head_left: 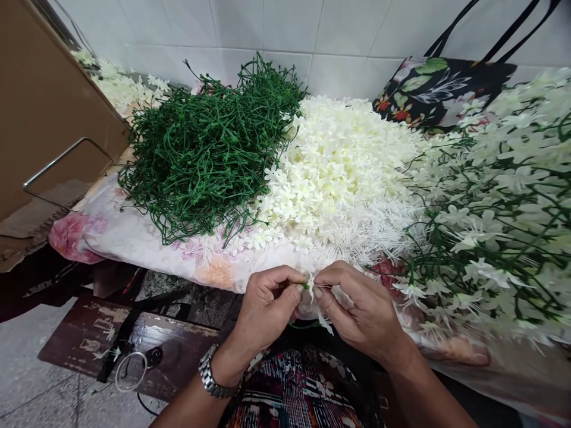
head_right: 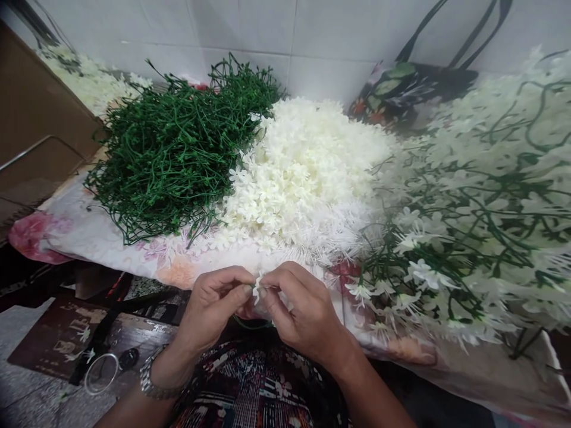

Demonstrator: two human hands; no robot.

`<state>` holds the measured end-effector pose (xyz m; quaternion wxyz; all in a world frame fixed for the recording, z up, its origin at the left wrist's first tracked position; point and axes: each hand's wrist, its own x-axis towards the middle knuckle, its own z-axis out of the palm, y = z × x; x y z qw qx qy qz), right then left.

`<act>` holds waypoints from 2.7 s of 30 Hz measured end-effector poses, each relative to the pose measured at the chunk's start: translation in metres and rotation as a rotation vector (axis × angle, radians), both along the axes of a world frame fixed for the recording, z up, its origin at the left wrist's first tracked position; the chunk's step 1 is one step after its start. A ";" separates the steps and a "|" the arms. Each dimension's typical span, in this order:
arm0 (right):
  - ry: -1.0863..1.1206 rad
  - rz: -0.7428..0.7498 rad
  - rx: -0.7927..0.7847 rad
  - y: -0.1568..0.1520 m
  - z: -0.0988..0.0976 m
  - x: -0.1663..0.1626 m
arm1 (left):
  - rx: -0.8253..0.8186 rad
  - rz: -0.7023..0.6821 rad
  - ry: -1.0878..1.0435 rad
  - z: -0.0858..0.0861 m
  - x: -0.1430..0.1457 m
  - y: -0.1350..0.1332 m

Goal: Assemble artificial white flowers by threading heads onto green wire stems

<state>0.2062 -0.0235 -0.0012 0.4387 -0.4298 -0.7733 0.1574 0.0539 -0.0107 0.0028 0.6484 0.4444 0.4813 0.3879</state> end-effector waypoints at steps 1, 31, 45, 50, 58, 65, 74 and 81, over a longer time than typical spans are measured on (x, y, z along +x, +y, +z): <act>0.002 0.001 -0.005 0.000 0.000 0.000 | 0.004 0.006 -0.019 0.000 0.000 0.000; -0.022 -0.101 0.002 0.002 -0.007 -0.009 | 0.222 0.007 0.086 -0.008 0.005 0.000; 0.055 -0.017 0.062 -0.001 0.019 0.001 | -0.346 0.047 -0.510 -0.001 -0.007 0.005; -0.005 0.047 0.056 -0.002 0.031 0.001 | -0.301 0.032 -0.547 -0.005 -0.006 0.002; -0.099 0.080 0.014 -0.001 0.028 -0.003 | -0.254 0.029 -0.499 -0.003 -0.003 0.000; -0.075 0.087 -0.046 0.001 0.027 -0.003 | -0.194 0.031 -0.422 -0.003 -0.002 -0.002; -0.096 0.064 -0.117 0.003 0.028 0.000 | 0.008 0.006 -0.176 -0.013 -0.005 -0.005; -0.145 0.026 -0.020 0.005 0.019 0.003 | 0.181 -0.055 0.084 -0.002 -0.001 -0.007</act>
